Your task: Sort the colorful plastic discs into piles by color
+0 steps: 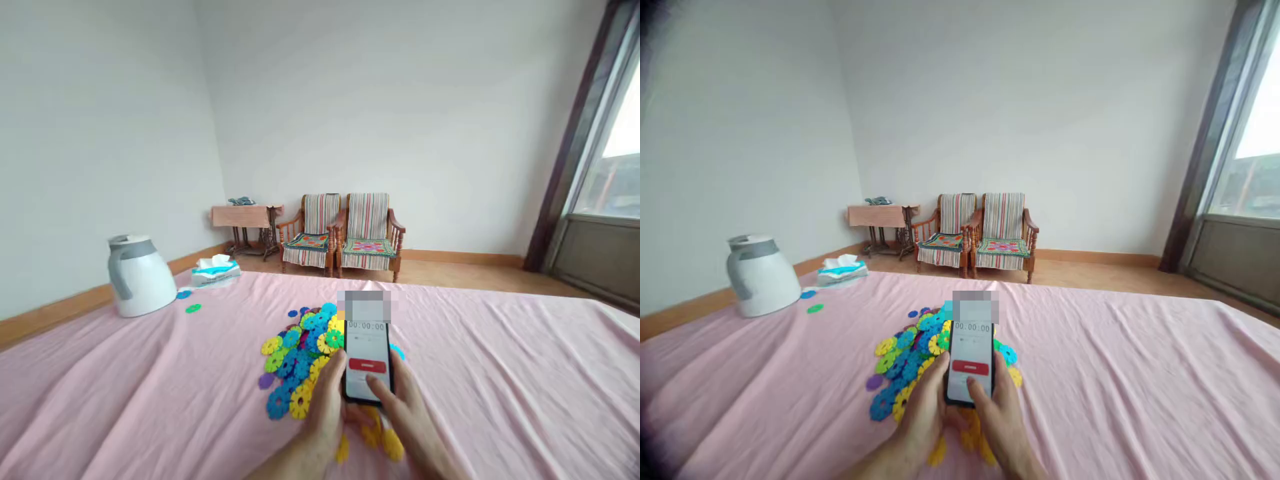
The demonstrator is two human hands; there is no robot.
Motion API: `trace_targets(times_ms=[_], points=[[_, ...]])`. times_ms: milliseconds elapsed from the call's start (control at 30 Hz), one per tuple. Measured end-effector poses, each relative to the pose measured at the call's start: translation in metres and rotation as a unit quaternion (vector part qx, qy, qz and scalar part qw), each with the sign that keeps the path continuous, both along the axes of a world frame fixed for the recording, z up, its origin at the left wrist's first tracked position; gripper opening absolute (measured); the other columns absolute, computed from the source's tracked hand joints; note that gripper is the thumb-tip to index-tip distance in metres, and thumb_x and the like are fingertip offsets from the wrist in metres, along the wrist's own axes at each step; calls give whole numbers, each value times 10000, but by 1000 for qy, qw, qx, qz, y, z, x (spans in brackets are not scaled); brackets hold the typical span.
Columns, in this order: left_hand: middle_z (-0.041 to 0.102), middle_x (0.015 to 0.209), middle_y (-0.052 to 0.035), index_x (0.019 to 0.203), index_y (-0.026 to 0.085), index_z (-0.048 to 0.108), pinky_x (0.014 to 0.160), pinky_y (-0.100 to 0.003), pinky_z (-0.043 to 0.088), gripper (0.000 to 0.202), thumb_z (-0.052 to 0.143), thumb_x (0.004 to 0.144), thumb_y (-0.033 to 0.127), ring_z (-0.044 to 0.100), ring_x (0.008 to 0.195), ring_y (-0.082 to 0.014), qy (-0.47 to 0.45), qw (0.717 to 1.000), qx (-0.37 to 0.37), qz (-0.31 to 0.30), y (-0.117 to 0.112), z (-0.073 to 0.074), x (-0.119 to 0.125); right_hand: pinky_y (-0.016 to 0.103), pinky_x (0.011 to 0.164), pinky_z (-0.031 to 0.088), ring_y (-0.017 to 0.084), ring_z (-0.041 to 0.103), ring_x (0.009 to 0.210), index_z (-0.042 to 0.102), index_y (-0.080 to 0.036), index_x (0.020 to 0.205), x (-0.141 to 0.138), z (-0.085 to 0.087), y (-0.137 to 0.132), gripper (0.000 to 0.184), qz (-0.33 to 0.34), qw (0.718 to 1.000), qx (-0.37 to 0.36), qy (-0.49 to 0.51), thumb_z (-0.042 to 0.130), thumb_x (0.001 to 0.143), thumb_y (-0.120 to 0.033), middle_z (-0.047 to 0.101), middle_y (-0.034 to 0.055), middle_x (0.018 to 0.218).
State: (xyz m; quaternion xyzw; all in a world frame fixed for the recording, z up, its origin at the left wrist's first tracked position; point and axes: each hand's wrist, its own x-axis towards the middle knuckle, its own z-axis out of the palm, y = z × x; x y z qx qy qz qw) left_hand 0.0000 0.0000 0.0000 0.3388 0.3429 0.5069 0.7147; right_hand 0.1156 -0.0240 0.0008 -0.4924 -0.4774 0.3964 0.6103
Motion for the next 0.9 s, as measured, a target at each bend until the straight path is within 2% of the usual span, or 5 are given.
trace_targets(times_ms=[500, 900], points=[[700, 1013, -164, 1195, 60, 586, 533, -286, 559, 460, 497, 917, 415, 698, 737, -245, -26, 1000, -1, -9, -1, 2, 1, 432, 822, 512, 278, 651, 930, 524, -192, 1084, 0, 0, 1, 409, -2, 1000, 2, 1, 596, 703, -319, 685, 72, 1004], [703, 1003, -167, 1228, 71, 575, 511, -283, 555, 492, 506, 910, 439, 698, 733, -252, -31, 999, -3, -12, 0, -2, 0, 426, 819, 519, 267, 651, 903, 545, -195, 1094, 0, -2, 2, 410, 6, 1000, 5, 11, 623, 714, -326, 684, 64, 999]])
